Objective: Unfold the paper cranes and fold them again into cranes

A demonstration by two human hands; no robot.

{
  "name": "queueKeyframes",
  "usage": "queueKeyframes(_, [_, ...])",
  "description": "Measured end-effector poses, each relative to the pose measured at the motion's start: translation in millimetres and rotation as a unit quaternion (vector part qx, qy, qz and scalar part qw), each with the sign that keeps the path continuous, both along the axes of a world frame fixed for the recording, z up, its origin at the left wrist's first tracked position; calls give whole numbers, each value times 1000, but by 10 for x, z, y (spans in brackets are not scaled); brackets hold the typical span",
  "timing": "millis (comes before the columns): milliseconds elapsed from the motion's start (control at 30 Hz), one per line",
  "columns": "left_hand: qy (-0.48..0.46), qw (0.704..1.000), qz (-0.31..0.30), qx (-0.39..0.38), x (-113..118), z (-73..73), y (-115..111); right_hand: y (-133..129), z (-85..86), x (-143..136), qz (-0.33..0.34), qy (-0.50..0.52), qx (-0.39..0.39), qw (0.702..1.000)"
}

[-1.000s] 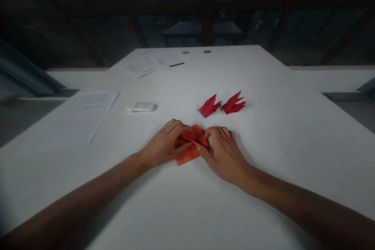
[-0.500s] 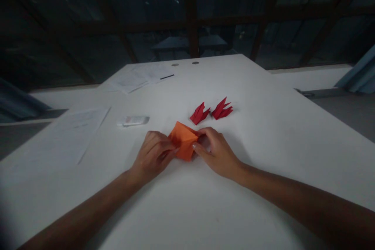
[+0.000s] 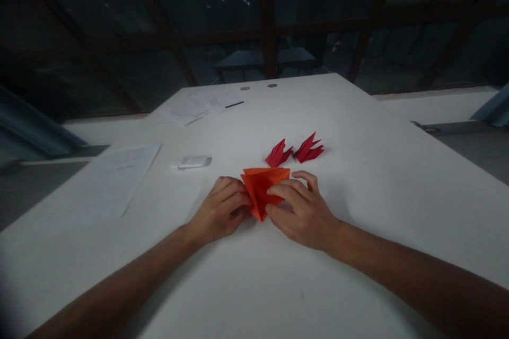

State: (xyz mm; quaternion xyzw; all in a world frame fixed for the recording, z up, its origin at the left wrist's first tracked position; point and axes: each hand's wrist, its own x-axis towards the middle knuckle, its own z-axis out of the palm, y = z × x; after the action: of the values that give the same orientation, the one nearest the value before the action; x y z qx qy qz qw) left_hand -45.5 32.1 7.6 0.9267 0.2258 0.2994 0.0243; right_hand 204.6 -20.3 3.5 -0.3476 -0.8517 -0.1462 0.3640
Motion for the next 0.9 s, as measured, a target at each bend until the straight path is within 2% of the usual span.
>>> queueKeyframes(100, [38,998,-5,-44,-38,43,36,-8,23,-4,17,-66,33,997])
queueKeyframes(233, [94,993,-4,-75,-81,76,88,-25,37,-21,39,-111,-9,993])
queueKeyframes(533, [49,991,-12,-122,-68,55,115,67,-31,-28,22,-32,-149,988])
queueKeyframes(667, [-47,991,-16,-128,-20,86,84,77,-1,-79,9,48,-228,972])
queueKeyframes(733, [-98,987,-23,-124,33,167,50,46,66,-122,-20,154,-289,945])
queueKeyframes(767, [-124,984,-23,-123,63,225,28,25,110,-146,-29,224,-338,914])
queueKeyframes(833, [-174,973,11,-150,118,362,-16,-22,205,-200,27,350,-437,828])
queueKeyframes(900, [-232,946,29,-227,153,495,-53,-67,286,-255,91,447,-497,738])
